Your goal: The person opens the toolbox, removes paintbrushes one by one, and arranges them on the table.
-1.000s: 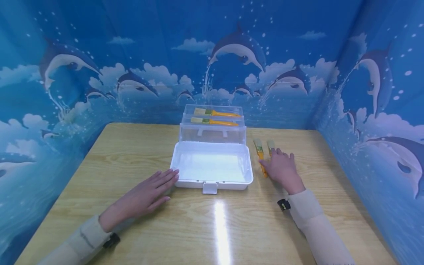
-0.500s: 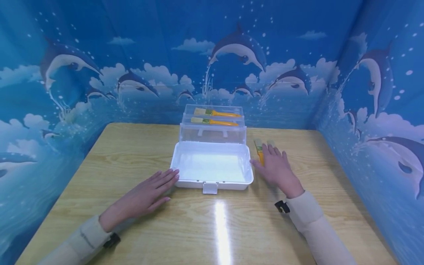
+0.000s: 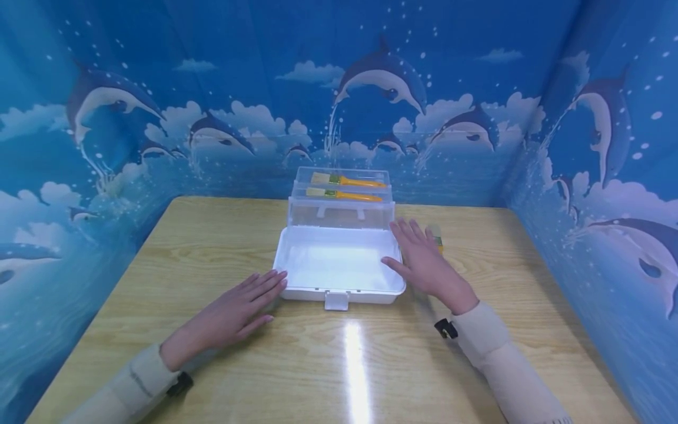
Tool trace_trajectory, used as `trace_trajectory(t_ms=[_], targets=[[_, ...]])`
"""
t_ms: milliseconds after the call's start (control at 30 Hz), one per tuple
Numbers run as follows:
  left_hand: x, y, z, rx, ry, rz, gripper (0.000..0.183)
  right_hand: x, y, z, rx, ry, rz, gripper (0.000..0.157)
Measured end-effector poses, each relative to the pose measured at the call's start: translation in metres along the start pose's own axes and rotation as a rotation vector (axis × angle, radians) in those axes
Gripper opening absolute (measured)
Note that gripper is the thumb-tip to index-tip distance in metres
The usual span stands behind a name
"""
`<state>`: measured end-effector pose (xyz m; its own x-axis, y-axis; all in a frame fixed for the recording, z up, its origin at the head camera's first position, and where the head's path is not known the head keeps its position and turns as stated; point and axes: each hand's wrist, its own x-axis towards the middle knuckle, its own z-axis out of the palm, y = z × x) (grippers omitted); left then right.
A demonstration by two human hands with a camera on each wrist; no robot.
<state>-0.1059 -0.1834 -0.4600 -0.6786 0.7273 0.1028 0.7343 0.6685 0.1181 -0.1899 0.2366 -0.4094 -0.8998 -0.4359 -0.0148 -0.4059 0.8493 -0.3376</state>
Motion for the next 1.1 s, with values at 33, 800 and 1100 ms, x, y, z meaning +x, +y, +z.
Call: trace_trajectory(t_ms=[33, 800, 1100], targets=[[0.0, 0.0, 0.0, -0.001, 0.001, 0.0, 0.068, 0.001, 0.0, 0.001, -0.001, -0.001, -0.011, 0.085], [-0.001, -0.002, 0.001, -0.004, 0.005, 0.009, 0.068, 0.043, -0.003, -0.008, 0.035, 0.031, -0.085, 0.074], [-0.001, -0.002, 0.001, -0.01, -0.008, -0.003, 0.067, 0.06, -0.008, -0.021, 0.089, 0.053, -0.151, 0.063]])
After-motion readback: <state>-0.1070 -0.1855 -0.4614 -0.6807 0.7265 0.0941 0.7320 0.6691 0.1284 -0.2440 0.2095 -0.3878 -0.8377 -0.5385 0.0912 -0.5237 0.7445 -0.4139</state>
